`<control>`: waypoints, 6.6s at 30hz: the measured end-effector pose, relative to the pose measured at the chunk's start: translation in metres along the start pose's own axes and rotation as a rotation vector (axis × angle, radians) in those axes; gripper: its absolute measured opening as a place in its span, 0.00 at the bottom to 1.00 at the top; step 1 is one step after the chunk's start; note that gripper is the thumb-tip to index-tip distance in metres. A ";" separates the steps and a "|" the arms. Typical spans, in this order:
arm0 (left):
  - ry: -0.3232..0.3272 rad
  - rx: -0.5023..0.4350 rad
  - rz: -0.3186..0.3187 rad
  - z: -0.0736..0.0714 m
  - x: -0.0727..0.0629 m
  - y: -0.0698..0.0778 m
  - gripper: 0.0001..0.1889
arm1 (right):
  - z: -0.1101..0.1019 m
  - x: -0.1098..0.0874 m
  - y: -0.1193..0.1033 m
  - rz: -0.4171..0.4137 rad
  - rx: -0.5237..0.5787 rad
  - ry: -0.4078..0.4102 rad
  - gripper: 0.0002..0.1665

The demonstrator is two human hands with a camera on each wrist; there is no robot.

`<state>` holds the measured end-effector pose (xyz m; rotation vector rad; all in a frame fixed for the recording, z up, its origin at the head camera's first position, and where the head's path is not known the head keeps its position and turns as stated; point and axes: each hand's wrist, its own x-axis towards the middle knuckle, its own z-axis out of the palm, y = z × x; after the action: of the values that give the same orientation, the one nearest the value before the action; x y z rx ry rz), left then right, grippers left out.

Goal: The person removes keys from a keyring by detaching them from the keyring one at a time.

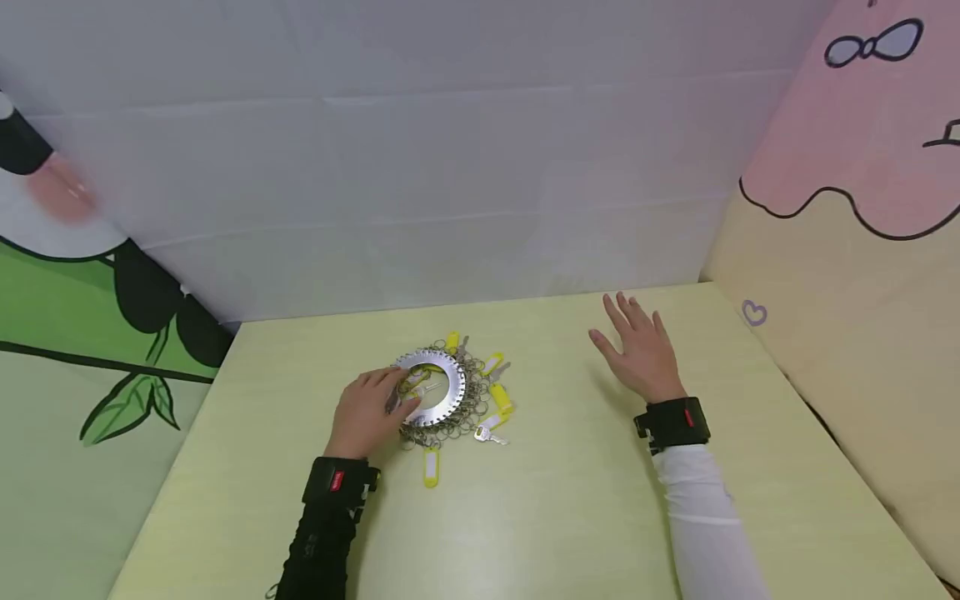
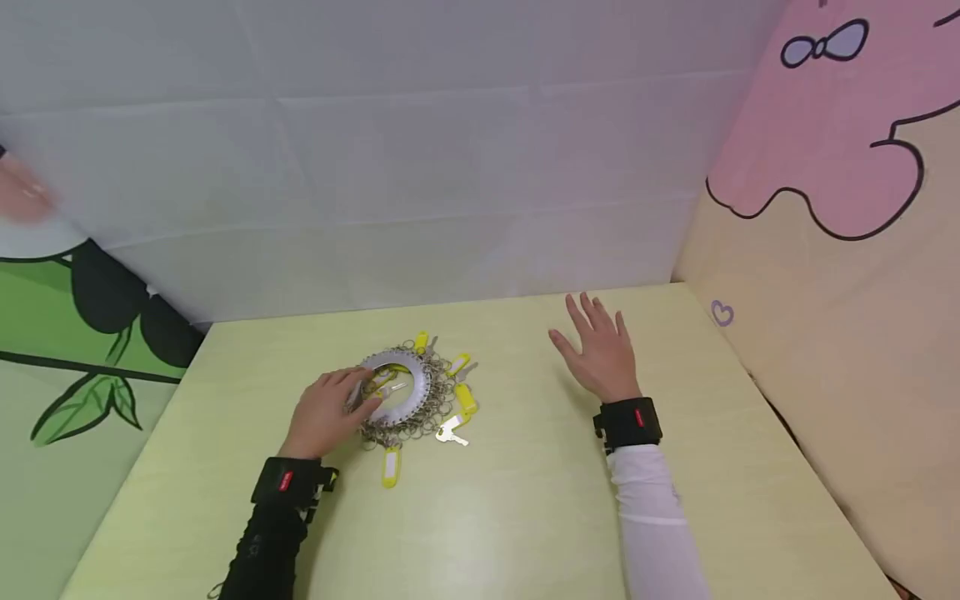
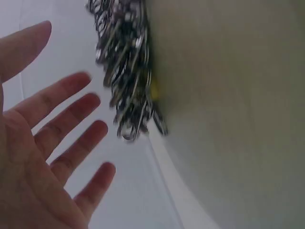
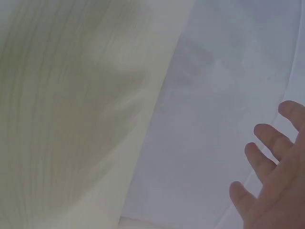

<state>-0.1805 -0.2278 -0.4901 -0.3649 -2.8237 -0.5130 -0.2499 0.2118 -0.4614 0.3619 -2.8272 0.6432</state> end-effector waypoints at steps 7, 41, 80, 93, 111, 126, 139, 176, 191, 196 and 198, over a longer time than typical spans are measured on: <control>-0.127 -0.068 0.065 0.007 0.002 0.018 0.21 | 0.022 0.005 -0.035 -0.059 0.068 -0.156 0.41; -0.234 -0.260 0.110 0.017 0.009 0.049 0.18 | 0.085 -0.004 -0.147 -0.355 0.316 -0.390 0.04; 0.362 -0.144 0.267 0.005 0.009 0.095 0.04 | 0.047 -0.013 -0.155 -0.507 0.574 0.190 0.09; 0.501 -0.164 0.287 -0.003 0.003 0.111 0.05 | 0.038 -0.019 -0.158 -0.373 0.889 0.005 0.08; 0.452 -0.281 0.341 0.002 0.014 0.103 0.06 | 0.036 -0.012 -0.155 -0.462 0.782 0.169 0.09; 0.486 -0.382 0.205 0.004 0.014 0.100 0.02 | 0.040 -0.005 -0.151 -0.284 0.946 -0.294 0.18; 0.503 -0.397 0.271 -0.001 0.014 0.103 0.04 | 0.018 -0.005 -0.144 -0.413 0.846 -0.279 0.17; 0.464 -0.428 0.414 0.002 0.015 0.106 0.13 | 0.038 -0.008 -0.151 -0.615 0.722 0.311 0.09; 0.513 -0.401 0.444 0.002 0.017 0.104 0.12 | 0.042 -0.011 -0.155 -0.564 0.796 0.317 0.11; 0.517 -0.372 0.455 0.002 0.017 0.103 0.10 | 0.043 -0.011 -0.156 -0.575 0.738 0.366 0.11; 0.522 -0.360 0.460 0.003 0.017 0.103 0.08 | 0.043 -0.012 -0.157 -0.582 0.728 0.378 0.11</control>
<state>-0.1676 -0.1299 -0.4563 -0.7912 -2.0564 -0.8608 -0.2011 0.0581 -0.4404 1.0007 -1.9012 1.3861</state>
